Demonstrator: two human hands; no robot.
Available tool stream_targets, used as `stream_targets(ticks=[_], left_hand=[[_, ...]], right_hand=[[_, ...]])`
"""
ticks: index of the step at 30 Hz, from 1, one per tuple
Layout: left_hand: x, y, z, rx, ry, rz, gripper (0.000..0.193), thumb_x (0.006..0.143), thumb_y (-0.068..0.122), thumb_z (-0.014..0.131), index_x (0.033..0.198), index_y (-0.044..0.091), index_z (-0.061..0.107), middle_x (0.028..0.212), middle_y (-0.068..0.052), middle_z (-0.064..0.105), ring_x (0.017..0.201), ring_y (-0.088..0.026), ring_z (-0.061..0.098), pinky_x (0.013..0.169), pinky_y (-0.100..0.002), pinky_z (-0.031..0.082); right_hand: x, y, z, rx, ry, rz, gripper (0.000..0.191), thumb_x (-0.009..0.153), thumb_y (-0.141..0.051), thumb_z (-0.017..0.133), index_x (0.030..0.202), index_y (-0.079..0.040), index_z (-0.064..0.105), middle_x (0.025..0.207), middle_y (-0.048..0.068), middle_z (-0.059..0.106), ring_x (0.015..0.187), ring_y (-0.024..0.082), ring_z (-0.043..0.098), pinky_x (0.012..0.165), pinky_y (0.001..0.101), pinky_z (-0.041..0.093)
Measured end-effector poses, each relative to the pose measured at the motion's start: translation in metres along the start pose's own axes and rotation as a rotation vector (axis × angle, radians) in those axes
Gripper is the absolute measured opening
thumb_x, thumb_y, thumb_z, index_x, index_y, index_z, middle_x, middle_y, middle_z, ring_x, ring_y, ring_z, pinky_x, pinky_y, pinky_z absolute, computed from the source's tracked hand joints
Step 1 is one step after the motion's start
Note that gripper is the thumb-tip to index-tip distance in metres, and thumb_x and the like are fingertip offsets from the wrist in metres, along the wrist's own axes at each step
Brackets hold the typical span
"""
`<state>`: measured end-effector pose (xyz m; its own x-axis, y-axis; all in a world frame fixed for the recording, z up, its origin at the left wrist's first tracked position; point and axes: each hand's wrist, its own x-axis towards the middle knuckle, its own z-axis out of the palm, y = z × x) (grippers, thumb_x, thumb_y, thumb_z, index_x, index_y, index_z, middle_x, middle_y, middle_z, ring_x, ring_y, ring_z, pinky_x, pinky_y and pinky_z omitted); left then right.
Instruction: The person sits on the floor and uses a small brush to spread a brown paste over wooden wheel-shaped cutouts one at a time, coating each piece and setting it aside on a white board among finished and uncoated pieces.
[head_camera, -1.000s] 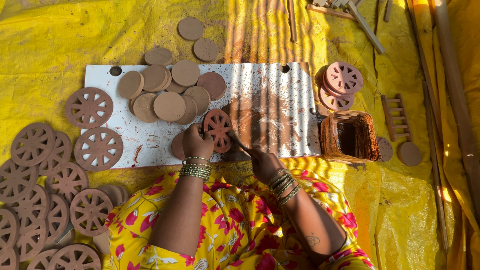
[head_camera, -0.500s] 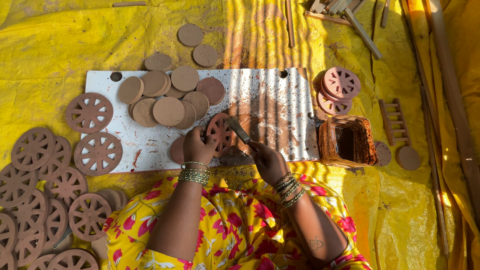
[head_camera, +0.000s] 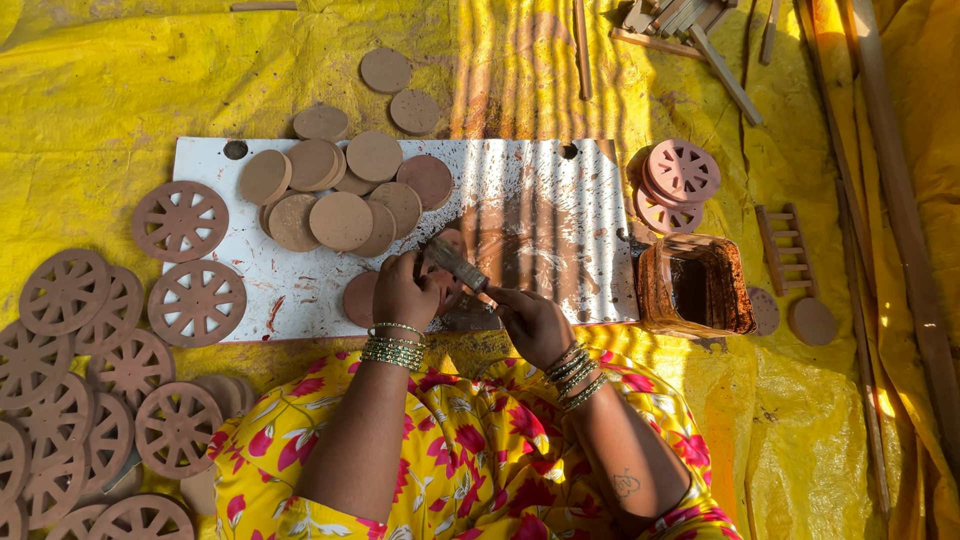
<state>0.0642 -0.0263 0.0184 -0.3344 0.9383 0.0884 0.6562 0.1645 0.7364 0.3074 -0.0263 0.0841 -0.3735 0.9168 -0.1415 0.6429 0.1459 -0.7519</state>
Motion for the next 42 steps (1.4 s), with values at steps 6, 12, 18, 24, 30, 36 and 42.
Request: stream_targets(ticks=[6, 12, 18, 24, 30, 36, 42], left_hand=[[0.0, 0.0, 0.003, 0.001, 0.029, -0.035, 0.037, 0.081, 0.011, 0.068, 0.116, 0.001, 0.066, 0.112, -0.021, 0.064, 0.1, -0.04, 0.064, 0.083, -0.049, 0.055], [0.0, -0.005, 0.005, -0.029, 0.045, 0.006, 0.03, 0.084, 0.011, 0.068, 0.112, 0.002, 0.067, 0.106, -0.021, 0.066, 0.1, -0.04, 0.064, 0.085, -0.05, 0.054], [0.003, -0.011, 0.001, -0.107, 0.065, -0.096, 0.02, 0.089, 0.015, 0.066, 0.105, 0.003, 0.071, 0.099, -0.02, 0.068, 0.092, -0.038, 0.067, 0.08, -0.049, 0.054], [0.001, -0.014, -0.001, 0.014, 0.067, -0.07, 0.018, 0.088, 0.013, 0.066, 0.098, -0.001, 0.071, 0.097, -0.021, 0.07, 0.092, -0.04, 0.067, 0.081, -0.05, 0.054], [0.002, -0.014, -0.004, -0.042, 0.104, -0.001, 0.02, 0.09, 0.013, 0.066, 0.102, 0.0, 0.073, 0.099, -0.022, 0.07, 0.093, -0.041, 0.066, 0.08, -0.051, 0.054], [0.005, -0.006, -0.014, -0.091, 0.061, -0.046, 0.018, 0.092, 0.016, 0.065, 0.092, 0.0, 0.074, 0.084, -0.022, 0.07, 0.078, -0.04, 0.068, 0.07, -0.048, 0.053], [0.004, -0.004, -0.012, -0.115, 0.062, -0.032, 0.02, 0.091, 0.016, 0.067, 0.085, -0.001, 0.073, 0.08, -0.021, 0.071, 0.073, -0.037, 0.07, 0.067, -0.045, 0.055]], right_hand=[[0.02, 0.011, 0.001, -0.191, 0.031, 0.026, 0.033, 0.096, -0.012, 0.063, 0.127, -0.016, 0.073, 0.1, 0.014, 0.078, 0.084, 0.024, 0.075, 0.074, 0.0353, 0.057], [0.003, 0.008, 0.011, 0.11, 0.004, -0.003, 0.037, 0.098, -0.014, 0.059, 0.134, -0.015, 0.066, 0.087, 0.012, 0.076, 0.071, 0.02, 0.07, 0.066, 0.0352, 0.056], [-0.001, 0.012, 0.012, -0.009, -0.27, 0.078, 0.032, 0.099, -0.019, 0.062, 0.13, -0.019, 0.069, 0.084, 0.013, 0.076, 0.068, 0.019, 0.07, 0.066, 0.0346, 0.056], [0.01, 0.016, -0.011, -0.328, -0.263, 0.184, 0.032, 0.097, -0.02, 0.063, 0.126, -0.029, 0.072, 0.108, 0.009, 0.078, 0.084, 0.027, 0.075, 0.074, 0.0404, 0.058], [0.003, -0.01, -0.011, -0.047, -0.077, 0.125, 0.036, 0.1, -0.018, 0.061, 0.135, -0.023, 0.068, 0.09, 0.01, 0.076, 0.071, 0.025, 0.069, 0.066, 0.0392, 0.055], [-0.001, -0.001, 0.016, 0.189, -0.243, -0.096, 0.033, 0.101, -0.014, 0.062, 0.133, -0.012, 0.065, 0.092, 0.005, 0.072, 0.079, 0.011, 0.066, 0.074, 0.0305, 0.053], [0.002, 0.033, 0.01, 0.288, -0.372, -0.079, 0.031, 0.104, -0.009, 0.061, 0.135, -0.01, 0.067, 0.093, 0.009, 0.067, 0.085, 0.01, 0.059, 0.078, 0.0299, 0.052]])
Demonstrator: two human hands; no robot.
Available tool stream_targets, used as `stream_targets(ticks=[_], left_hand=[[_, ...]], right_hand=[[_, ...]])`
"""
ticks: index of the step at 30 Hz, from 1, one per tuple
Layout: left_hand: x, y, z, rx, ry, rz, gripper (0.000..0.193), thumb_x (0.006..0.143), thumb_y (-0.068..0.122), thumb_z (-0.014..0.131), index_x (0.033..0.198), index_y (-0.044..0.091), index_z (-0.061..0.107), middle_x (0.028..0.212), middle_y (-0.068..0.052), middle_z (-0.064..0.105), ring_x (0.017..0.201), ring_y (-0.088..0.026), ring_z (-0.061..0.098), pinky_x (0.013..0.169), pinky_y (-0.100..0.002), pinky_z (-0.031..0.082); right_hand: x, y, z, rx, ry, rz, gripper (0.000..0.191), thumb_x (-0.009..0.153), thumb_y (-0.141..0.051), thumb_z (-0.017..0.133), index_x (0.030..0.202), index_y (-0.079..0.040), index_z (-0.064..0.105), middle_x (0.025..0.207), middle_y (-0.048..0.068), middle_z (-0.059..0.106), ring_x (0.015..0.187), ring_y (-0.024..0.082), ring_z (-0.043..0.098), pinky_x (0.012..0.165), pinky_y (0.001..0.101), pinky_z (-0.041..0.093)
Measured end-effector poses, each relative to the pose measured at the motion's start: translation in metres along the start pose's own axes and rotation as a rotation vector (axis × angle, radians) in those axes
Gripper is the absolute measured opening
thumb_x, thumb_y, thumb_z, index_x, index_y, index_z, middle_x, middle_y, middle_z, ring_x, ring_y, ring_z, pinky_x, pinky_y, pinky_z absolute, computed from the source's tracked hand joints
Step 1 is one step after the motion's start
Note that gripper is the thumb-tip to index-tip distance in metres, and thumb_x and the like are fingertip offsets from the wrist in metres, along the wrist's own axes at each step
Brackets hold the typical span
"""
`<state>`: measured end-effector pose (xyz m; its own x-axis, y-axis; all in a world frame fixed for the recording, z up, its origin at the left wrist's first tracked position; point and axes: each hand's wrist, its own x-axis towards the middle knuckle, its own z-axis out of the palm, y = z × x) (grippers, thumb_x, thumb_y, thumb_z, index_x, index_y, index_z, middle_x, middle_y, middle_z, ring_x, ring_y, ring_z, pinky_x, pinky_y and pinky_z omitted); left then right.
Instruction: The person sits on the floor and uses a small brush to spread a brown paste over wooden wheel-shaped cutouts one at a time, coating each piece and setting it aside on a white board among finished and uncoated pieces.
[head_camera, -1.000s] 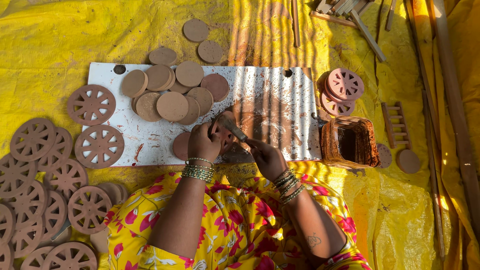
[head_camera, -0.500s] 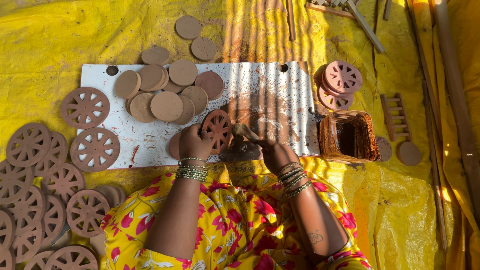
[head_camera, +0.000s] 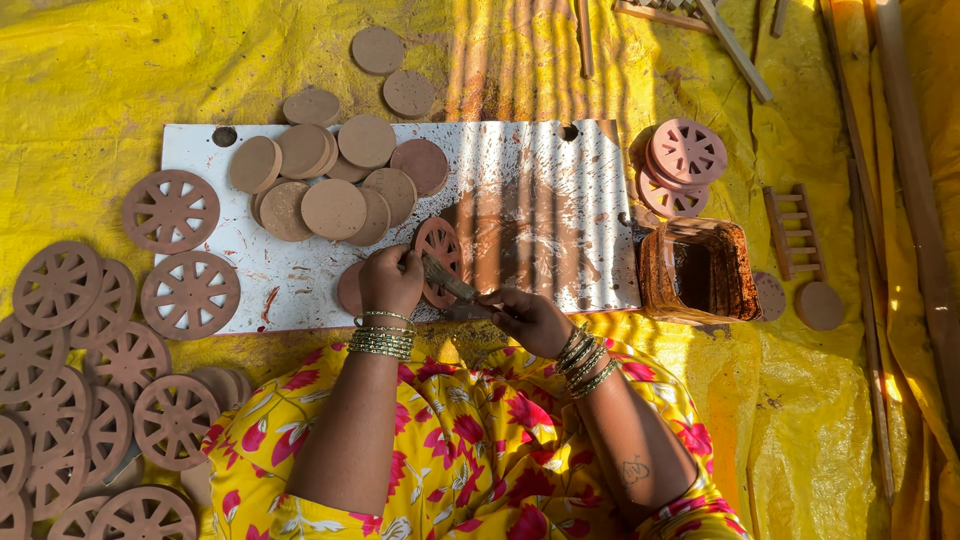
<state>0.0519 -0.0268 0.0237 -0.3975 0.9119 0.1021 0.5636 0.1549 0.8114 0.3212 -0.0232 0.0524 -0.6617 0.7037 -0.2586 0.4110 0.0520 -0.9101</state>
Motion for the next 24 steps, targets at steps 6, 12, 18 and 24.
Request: stream_targets(ticks=[6, 12, 18, 24], left_hand=[[0.002, -0.013, 0.001, 0.11, 0.088, 0.033, 0.02, 0.087, 0.015, 0.069, 0.096, -0.001, 0.077, 0.092, -0.021, 0.074, 0.083, -0.037, 0.072, 0.073, -0.046, 0.057], [0.004, -0.013, 0.001, 0.136, 0.037, -0.007, 0.02, 0.089, 0.016, 0.068, 0.096, -0.001, 0.076, 0.092, -0.02, 0.074, 0.085, -0.036, 0.072, 0.075, -0.047, 0.057], [0.005, -0.012, 0.001, 0.131, 0.058, -0.028, 0.02, 0.088, 0.017, 0.068, 0.093, -0.001, 0.076, 0.09, -0.02, 0.074, 0.084, -0.037, 0.072, 0.074, -0.047, 0.057], [0.004, -0.014, 0.007, 0.177, 0.102, 0.048, 0.019, 0.087, 0.016, 0.068, 0.093, -0.002, 0.075, 0.09, -0.022, 0.072, 0.085, -0.04, 0.069, 0.075, -0.05, 0.056]], right_hand=[[0.001, 0.017, -0.001, -0.228, -0.106, 0.069, 0.03, 0.098, -0.016, 0.065, 0.128, -0.017, 0.07, 0.113, 0.004, 0.078, 0.096, 0.014, 0.073, 0.086, 0.0312, 0.058], [0.001, -0.004, -0.022, -0.6, 0.012, 0.26, 0.033, 0.098, -0.022, 0.062, 0.13, -0.025, 0.07, 0.103, 0.006, 0.078, 0.079, 0.022, 0.074, 0.074, 0.0356, 0.061], [-0.015, -0.038, -0.029, -0.534, 0.161, 0.255, 0.034, 0.097, -0.021, 0.061, 0.13, -0.021, 0.069, 0.08, 0.011, 0.077, 0.062, 0.02, 0.07, 0.06, 0.035, 0.055], [-0.011, -0.033, -0.041, -0.274, 0.391, 0.225, 0.039, 0.097, -0.01, 0.062, 0.136, -0.013, 0.064, 0.083, 0.014, 0.075, 0.061, 0.021, 0.058, 0.054, 0.0349, 0.047]])
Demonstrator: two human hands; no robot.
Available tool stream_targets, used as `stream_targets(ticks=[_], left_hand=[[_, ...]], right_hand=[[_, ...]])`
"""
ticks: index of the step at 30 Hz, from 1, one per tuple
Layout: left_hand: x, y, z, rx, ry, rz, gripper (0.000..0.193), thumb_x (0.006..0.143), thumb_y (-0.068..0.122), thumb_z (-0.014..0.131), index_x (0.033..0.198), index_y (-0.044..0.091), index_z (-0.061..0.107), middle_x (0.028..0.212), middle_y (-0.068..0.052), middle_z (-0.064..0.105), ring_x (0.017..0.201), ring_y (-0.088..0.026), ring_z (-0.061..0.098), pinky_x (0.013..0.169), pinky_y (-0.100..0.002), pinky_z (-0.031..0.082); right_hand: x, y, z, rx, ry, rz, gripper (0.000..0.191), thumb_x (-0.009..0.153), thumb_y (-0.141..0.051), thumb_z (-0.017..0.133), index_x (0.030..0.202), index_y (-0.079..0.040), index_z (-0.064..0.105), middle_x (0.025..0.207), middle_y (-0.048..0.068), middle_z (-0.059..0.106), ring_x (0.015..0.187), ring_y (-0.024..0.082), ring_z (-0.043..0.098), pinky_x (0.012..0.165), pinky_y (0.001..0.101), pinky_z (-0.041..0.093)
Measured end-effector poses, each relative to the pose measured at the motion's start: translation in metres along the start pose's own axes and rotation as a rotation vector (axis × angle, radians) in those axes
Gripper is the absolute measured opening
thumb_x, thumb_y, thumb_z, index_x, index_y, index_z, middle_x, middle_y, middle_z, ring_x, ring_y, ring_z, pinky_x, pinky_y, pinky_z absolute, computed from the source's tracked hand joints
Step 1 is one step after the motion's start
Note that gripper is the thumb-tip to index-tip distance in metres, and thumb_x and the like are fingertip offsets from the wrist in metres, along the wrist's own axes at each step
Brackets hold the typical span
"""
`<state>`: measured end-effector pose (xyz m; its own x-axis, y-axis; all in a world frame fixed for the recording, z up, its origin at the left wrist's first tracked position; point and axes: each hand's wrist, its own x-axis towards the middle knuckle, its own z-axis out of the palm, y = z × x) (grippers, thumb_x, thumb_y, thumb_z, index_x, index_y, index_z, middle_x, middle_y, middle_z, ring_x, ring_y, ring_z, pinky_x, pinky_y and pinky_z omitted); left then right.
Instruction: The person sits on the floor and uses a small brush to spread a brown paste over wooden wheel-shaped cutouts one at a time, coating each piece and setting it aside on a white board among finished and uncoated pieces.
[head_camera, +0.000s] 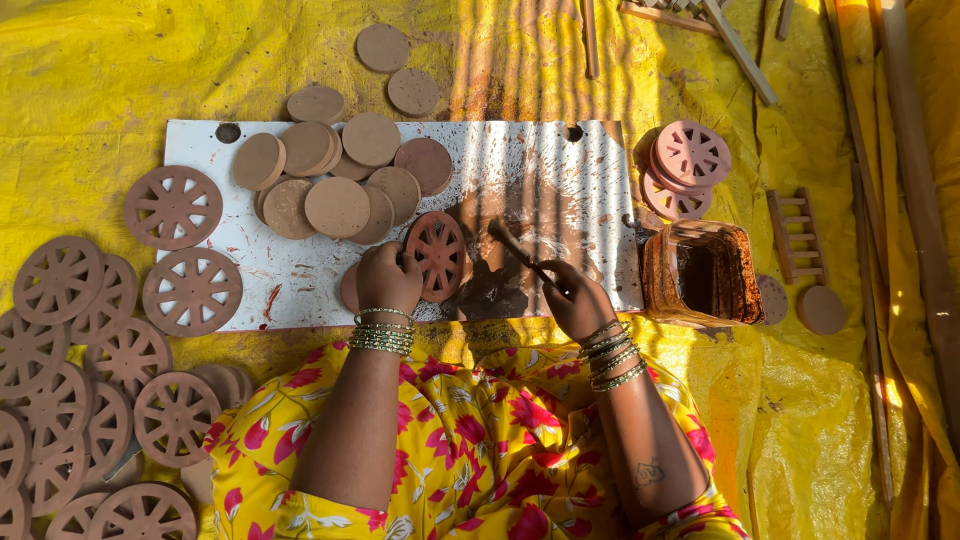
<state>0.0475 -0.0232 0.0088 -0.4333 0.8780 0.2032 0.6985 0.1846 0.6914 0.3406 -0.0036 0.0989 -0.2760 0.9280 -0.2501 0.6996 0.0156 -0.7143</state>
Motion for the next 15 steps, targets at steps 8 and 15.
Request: stream_targets(ticks=[8, 15], left_hand=[[-0.004, 0.006, 0.003, -0.048, -0.049, 0.004, 0.02, 0.088, 0.016, 0.069, 0.093, -0.002, 0.075, 0.089, -0.023, 0.071, 0.084, -0.04, 0.069, 0.074, -0.05, 0.056], [-0.001, 0.004, -0.004, -0.054, -0.029, -0.039, 0.021, 0.088, 0.014, 0.069, 0.097, -0.003, 0.074, 0.09, -0.022, 0.071, 0.08, -0.037, 0.07, 0.069, -0.048, 0.057]], right_hand=[[-0.023, -0.037, 0.063, -0.217, 0.036, -0.406, 0.058, 0.08, 0.0, 0.062, 0.138, 0.0, 0.055, 0.11, 0.026, 0.066, 0.093, 0.04, 0.067, 0.076, 0.0469, 0.055], [-0.023, -0.027, 0.045, 0.126, -0.036, -0.27, 0.04, 0.087, -0.005, 0.064, 0.126, -0.008, 0.066, 0.1, 0.014, 0.069, 0.086, 0.024, 0.071, 0.074, 0.038, 0.057]])
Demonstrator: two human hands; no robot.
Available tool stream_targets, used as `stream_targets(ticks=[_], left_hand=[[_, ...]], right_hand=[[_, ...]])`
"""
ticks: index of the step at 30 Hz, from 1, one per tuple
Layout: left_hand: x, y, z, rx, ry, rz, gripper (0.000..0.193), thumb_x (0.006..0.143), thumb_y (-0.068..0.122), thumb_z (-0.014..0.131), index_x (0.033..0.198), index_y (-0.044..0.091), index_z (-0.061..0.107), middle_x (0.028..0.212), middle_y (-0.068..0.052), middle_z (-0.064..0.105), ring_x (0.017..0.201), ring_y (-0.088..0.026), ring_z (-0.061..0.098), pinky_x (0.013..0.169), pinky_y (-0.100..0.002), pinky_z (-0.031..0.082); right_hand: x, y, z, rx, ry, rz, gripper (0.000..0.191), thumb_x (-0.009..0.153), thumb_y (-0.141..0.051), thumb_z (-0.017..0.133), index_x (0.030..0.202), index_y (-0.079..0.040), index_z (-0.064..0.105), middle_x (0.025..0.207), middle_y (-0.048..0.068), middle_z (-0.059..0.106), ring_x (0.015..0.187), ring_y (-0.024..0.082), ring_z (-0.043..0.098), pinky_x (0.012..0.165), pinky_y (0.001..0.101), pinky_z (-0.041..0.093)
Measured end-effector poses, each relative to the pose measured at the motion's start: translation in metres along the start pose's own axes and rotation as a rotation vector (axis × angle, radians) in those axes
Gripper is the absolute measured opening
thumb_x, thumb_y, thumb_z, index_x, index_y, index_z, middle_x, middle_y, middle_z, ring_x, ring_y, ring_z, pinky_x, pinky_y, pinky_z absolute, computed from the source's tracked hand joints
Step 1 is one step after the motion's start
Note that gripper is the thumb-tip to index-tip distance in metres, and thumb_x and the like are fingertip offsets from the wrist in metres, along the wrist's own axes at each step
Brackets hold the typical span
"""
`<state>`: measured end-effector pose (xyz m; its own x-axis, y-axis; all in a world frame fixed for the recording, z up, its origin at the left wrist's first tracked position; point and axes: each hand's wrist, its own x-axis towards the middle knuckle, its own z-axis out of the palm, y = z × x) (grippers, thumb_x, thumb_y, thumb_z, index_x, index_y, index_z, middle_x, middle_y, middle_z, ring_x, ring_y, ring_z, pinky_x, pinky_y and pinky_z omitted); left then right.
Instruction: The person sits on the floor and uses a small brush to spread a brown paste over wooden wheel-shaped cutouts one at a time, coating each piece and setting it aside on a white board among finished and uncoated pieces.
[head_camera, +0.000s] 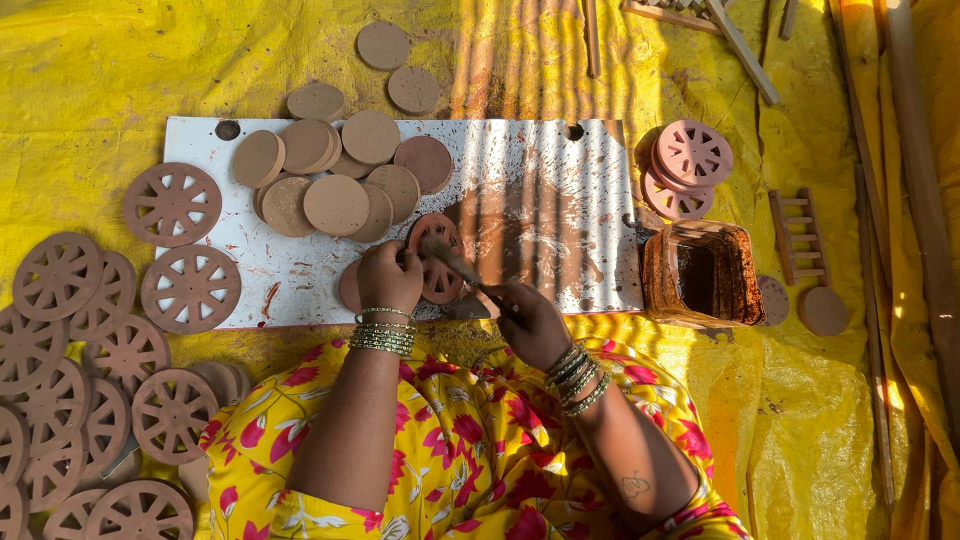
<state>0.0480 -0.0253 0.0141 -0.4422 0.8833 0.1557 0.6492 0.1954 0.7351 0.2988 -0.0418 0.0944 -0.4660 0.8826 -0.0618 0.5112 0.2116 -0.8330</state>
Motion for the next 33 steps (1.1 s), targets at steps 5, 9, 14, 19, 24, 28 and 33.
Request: stream_targets(ticks=[5, 9, 14, 19, 24, 28, 33], left_hand=[[-0.002, 0.003, 0.006, -0.045, -0.043, 0.039, 0.02, 0.087, 0.014, 0.07, 0.101, -0.002, 0.073, 0.089, -0.019, 0.069, 0.08, -0.035, 0.069, 0.07, -0.047, 0.056], [-0.003, 0.002, 0.002, -0.013, 0.002, 0.064, 0.019, 0.085, 0.012, 0.072, 0.1, -0.001, 0.072, 0.09, -0.017, 0.067, 0.083, -0.034, 0.068, 0.073, -0.046, 0.056], [-0.003, 0.011, -0.004, -0.036, 0.034, 0.066, 0.021, 0.086, 0.013, 0.072, 0.104, 0.001, 0.072, 0.096, -0.018, 0.067, 0.085, -0.035, 0.069, 0.074, -0.045, 0.057], [-0.005, 0.023, -0.012, -0.112, -0.148, 0.029, 0.043, 0.086, 0.012, 0.071, 0.128, 0.008, 0.068, 0.102, -0.018, 0.067, 0.09, -0.036, 0.07, 0.079, -0.045, 0.057], [-0.007, 0.029, -0.009, -0.007, -0.26, 0.004, 0.081, 0.079, 0.009, 0.076, 0.153, 0.01, 0.045, 0.112, -0.026, 0.059, 0.102, -0.043, 0.062, 0.085, -0.049, 0.054], [-0.005, 0.024, -0.005, 0.01, -0.235, 0.024, 0.074, 0.085, 0.007, 0.072, 0.153, 0.009, 0.045, 0.115, -0.025, 0.06, 0.102, -0.042, 0.063, 0.085, -0.049, 0.054], [-0.004, 0.016, 0.0, -0.045, -0.106, 0.087, 0.067, 0.088, 0.009, 0.074, 0.15, 0.009, 0.049, 0.114, -0.023, 0.063, 0.103, -0.04, 0.066, 0.086, -0.047, 0.056]], right_hand=[[0.014, 0.015, 0.01, 0.112, 0.052, 0.086, 0.032, 0.098, -0.018, 0.067, 0.129, -0.008, 0.065, 0.097, 0.007, 0.074, 0.086, 0.016, 0.072, 0.075, 0.0331, 0.058], [0.01, 0.02, 0.002, 0.052, -0.092, 0.168, 0.034, 0.094, -0.016, 0.068, 0.127, -0.009, 0.068, 0.083, 0.012, 0.074, 0.074, 0.02, 0.07, 0.068, 0.0355, 0.057], [0.011, 0.02, -0.028, -0.393, -0.156, 0.146, 0.032, 0.095, -0.012, 0.066, 0.126, -0.016, 0.074, 0.096, 0.013, 0.077, 0.078, 0.025, 0.074, 0.074, 0.0382, 0.059], [0.011, 0.027, -0.014, -0.194, 0.068, 0.03, 0.044, 0.089, -0.007, 0.062, 0.133, -0.012, 0.066, 0.102, 0.012, 0.072, 0.085, 0.024, 0.074, 0.074, 0.0367, 0.06], [0.031, 0.047, 0.003, -0.744, -0.013, 0.1, 0.046, 0.095, -0.003, 0.06, 0.139, -0.015, 0.063, 0.088, 0.012, 0.068, 0.083, 0.024, 0.068, 0.077, 0.0367, 0.057], [0.032, 0.05, -0.003, -0.371, -0.154, 0.062, 0.058, 0.086, -0.005, 0.068, 0.143, -0.007, 0.054, 0.09, 0.012, 0.068, 0.08, 0.022, 0.065, 0.072, 0.0372, 0.056], [0.021, 0.054, -0.022, 0.165, -0.243, 0.104, 0.052, 0.088, -0.001, 0.069, 0.139, -0.005, 0.06, 0.104, 0.014, 0.065, 0.089, 0.024, 0.064, 0.079, 0.0372, 0.055]])
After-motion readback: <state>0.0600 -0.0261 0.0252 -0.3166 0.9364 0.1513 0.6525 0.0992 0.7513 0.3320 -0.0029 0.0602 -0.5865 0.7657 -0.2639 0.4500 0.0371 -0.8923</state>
